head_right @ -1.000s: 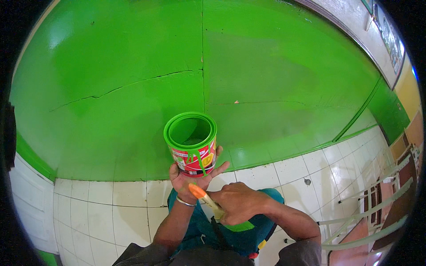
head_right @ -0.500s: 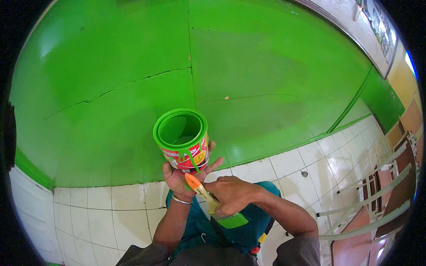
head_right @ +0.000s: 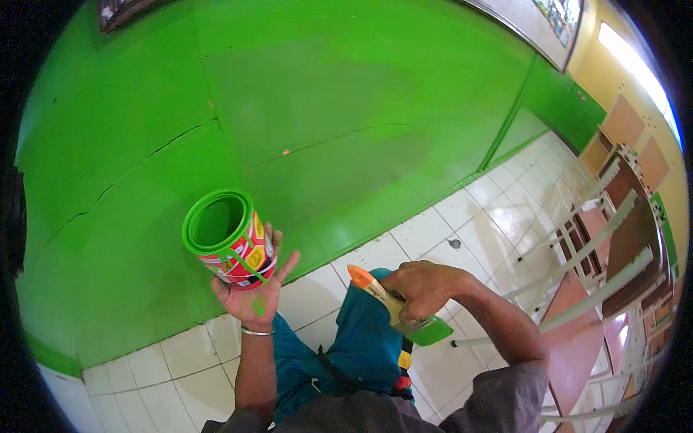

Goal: Painting a green wall using a paintbrush and a container of green paint.

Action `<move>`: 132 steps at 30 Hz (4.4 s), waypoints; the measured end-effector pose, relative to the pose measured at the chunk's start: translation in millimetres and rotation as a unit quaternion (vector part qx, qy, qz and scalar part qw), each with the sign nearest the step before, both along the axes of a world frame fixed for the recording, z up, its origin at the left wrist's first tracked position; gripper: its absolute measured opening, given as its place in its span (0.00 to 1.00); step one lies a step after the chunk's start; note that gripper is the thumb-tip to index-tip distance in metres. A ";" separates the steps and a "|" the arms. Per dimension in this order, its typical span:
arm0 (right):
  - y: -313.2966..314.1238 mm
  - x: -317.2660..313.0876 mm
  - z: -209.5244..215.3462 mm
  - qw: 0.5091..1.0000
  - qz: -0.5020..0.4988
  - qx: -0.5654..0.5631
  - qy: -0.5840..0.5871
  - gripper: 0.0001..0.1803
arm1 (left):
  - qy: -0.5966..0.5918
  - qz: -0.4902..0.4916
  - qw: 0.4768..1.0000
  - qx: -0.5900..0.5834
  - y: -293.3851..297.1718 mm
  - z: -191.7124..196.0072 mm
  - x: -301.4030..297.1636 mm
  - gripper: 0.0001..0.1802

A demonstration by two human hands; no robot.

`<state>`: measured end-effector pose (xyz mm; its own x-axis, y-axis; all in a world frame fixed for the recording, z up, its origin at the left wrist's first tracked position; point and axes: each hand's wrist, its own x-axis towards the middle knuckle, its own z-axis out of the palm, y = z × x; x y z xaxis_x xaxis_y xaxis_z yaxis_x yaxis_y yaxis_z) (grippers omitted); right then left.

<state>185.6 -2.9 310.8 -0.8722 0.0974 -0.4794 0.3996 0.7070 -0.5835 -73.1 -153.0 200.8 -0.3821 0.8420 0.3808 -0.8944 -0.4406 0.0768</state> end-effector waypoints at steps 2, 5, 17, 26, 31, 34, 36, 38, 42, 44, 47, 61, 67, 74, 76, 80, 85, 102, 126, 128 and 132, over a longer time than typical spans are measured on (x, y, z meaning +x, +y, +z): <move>2.6 11.8 -16.6 0.995 0.002 0.089 -0.056 0.32 | 0.003 -0.014 1.000 0.001 1.1 0.7 2.6 0.52; -5.9 22.6 -28.9 0.986 -0.015 0.107 -0.126 0.25 | 0.014 -0.016 1.000 0.001 6.0 -3.3 7.5 0.52; -13.6 91.8 5.2 0.974 -0.151 0.081 -0.148 0.37 | 0.003 -0.031 0.999 0.004 11.7 -5.8 12.7 0.53; 2.7 63.9 70.1 0.780 -0.303 -0.292 0.463 0.29 | -0.007 -0.067 0.997 0.033 12.0 -23.0 33.3 0.61; -23.0 -23.0 83.1 0.715 -0.280 -0.272 0.580 0.32 | -0.019 -0.061 0.998 -0.011 -6.0 -41.9 42.8 0.56; -37.8 -57.7 90.8 0.763 -0.245 -0.215 0.558 0.27 | 0.044 -0.041 0.998 -0.007 -10.8 -68.2 37.7 0.51; -36.5 -66.0 93.2 0.789 -0.214 -0.186 0.545 0.24 | 0.039 -0.032 0.998 -0.030 -15.3 -73.7 36.7 0.51; -32.7 -69.0 93.5 0.858 -0.122 -0.082 0.493 0.22 | -0.037 -0.072 0.996 -0.048 -18.4 -69.4 37.4 0.43; -37.6 -84.8 89.5 0.867 -0.066 0.000 0.494 0.19 | -0.045 -0.074 0.995 -0.052 -21.1 -79.6 33.8 0.43; -36.9 -92.1 94.7 0.876 -0.041 0.035 0.480 0.18 | -0.029 -0.073 0.996 -0.045 -20.4 -80.9 34.1 0.43; -35.7 -99.4 92.1 0.887 0.013 0.107 0.449 0.18 | -0.030 -0.065 0.996 -0.057 -19.5 -81.9 36.0 0.44; -41.0 -121.2 79.3 0.949 0.047 0.176 0.259 0.19 | 0.038 -0.066 0.996 -0.046 -19.3 -99.8 28.7 0.46; -42.9 -126.3 65.7 0.915 0.084 0.324 0.224 0.18 | 0.033 -0.071 0.996 -0.043 -17.3 -98.5 30.0 0.46; -37.3 -119.9 79.9 0.928 0.032 0.240 0.284 0.18 | 0.026 -0.066 0.997 -0.043 -20.9 -100.4 31.5 0.46; -40.6 -123.3 82.9 0.940 0.036 0.251 0.226 0.13 | 0.034 -0.056 0.997 -0.034 -18.5 -100.8 30.1 0.47; -43.5 -118.0 91.1 0.939 0.015 0.229 0.257 0.15 | 0.034 -0.040 0.996 -0.066 -21.8 -89.0 27.7 0.46; -42.6 -99.4 103.4 0.904 -0.174 -0.004 0.391 0.18 | -0.059 -0.092 0.994 -0.011 -21.4 -97.1 21.4 0.48; -24.2 -49.0 35.1 0.707 -0.451 -0.253 0.482 0.21 | 0.027 -0.058 0.996 -0.055 -8.8 -92.6 9.4 0.54; 100.7 -117.6 -96.3 0.472 -0.463 -0.322 0.677 0.25 | -0.022 -0.001 0.999 -0.049 -9.2 -25.0 -8.6 0.57; 101.9 -124.7 -90.3 0.509 -0.460 -0.279 0.672 0.25 | 0.063 0.041 0.995 -0.059 -13.1 -27.6 -15.9 0.56; 164.3 -116.3 -109.8 0.434 -0.534 -0.144 0.711 0.22 | 0.065 0.076 0.993 -0.061 -15.1 -16.1 -11.2 0.60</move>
<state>69.3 161.4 201.0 0.1628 0.9252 0.3428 -0.4994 0.3769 -0.7801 -84.3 -168.1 184.8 -0.4621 0.8218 0.3334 -0.7978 -0.5493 0.2483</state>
